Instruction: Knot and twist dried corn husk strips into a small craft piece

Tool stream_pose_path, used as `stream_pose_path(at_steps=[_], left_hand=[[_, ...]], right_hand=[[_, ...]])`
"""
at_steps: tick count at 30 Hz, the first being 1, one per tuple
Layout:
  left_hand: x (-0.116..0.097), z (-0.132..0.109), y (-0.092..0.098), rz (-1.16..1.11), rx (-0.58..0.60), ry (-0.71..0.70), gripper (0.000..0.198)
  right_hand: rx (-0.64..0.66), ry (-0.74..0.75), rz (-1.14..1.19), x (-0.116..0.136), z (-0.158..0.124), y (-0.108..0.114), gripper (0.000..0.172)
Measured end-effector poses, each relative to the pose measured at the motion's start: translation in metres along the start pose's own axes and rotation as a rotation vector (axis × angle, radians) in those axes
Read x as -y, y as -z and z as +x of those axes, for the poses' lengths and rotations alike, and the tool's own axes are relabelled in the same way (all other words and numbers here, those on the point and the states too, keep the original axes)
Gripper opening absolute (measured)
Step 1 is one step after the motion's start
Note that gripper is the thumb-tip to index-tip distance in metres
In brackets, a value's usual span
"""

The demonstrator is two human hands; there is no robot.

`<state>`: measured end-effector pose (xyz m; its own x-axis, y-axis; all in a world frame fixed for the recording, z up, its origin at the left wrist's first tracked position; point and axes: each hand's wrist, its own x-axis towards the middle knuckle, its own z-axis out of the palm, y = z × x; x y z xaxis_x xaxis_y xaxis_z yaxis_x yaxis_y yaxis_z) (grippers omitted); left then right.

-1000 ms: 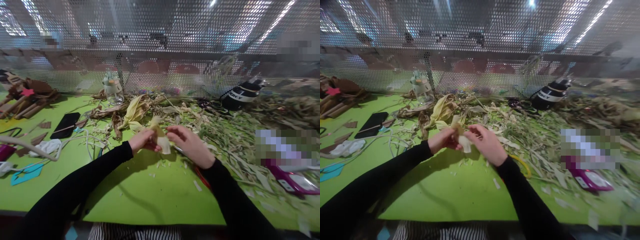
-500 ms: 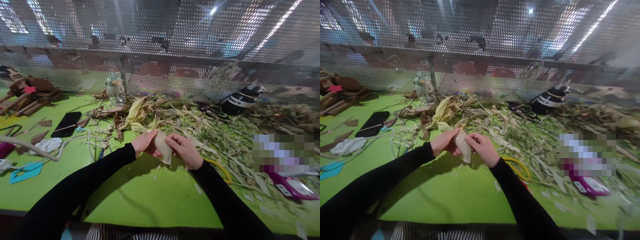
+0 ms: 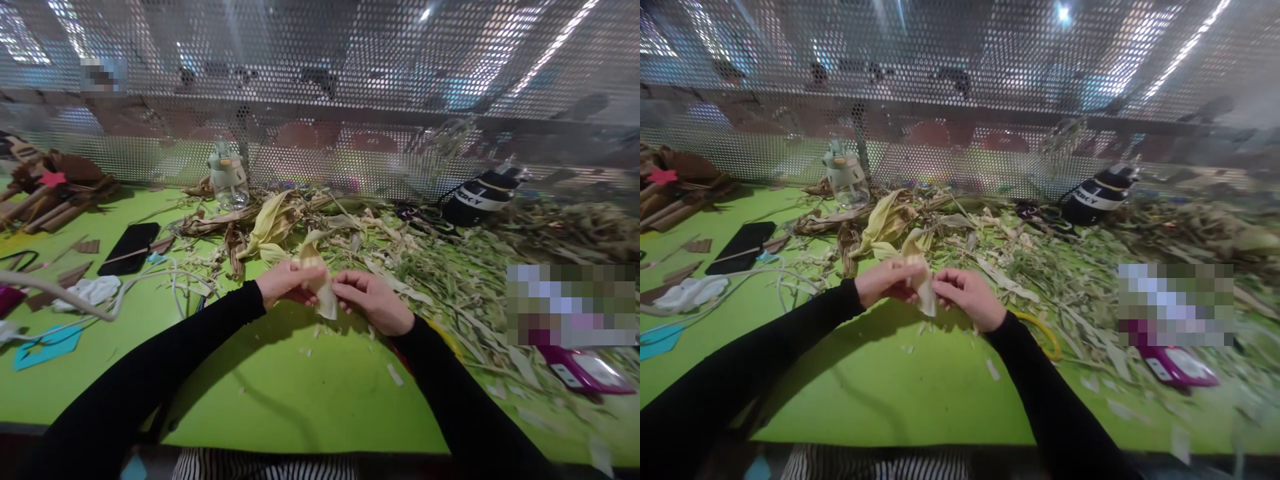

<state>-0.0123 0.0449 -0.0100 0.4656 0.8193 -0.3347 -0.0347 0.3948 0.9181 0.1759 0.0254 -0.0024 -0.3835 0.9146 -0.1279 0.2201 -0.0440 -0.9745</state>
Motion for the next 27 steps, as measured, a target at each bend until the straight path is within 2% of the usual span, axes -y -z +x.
stream_pose_path(at_steps=[2,10,15,22,24,27], left_hand=[[0.0023,-0.0002,0.0001,0.062,0.027,-0.044,0.045],[0.0068,0.0016,-0.0051,0.169,-0.105,-0.107,0.016],[0.0059,-0.0003,-0.0079,0.242,-0.127,-0.141,0.008],[0.0045,-0.0004,-0.008,0.174,-0.113,-0.107,0.013],[0.0051,-0.0007,-0.0086,0.232,-0.139,-0.127,0.01],[0.0079,-0.0001,-0.0091,0.359,-0.188,-0.181,0.01]], right_hand=[[-0.009,0.009,-0.035,-0.0002,0.0002,-0.0002,0.027],[-0.027,0.084,-0.236,0.003,0.0007,-0.0026,0.024],[0.02,0.061,-0.207,0.0003,0.0011,-0.0022,0.026],[0.038,0.015,-0.059,-0.0036,0.0015,-0.0053,0.026],[0.026,0.039,-0.134,-0.0015,0.0007,-0.007,0.027],[-0.045,0.138,-0.379,0.0021,-0.0008,-0.0091,0.025]])
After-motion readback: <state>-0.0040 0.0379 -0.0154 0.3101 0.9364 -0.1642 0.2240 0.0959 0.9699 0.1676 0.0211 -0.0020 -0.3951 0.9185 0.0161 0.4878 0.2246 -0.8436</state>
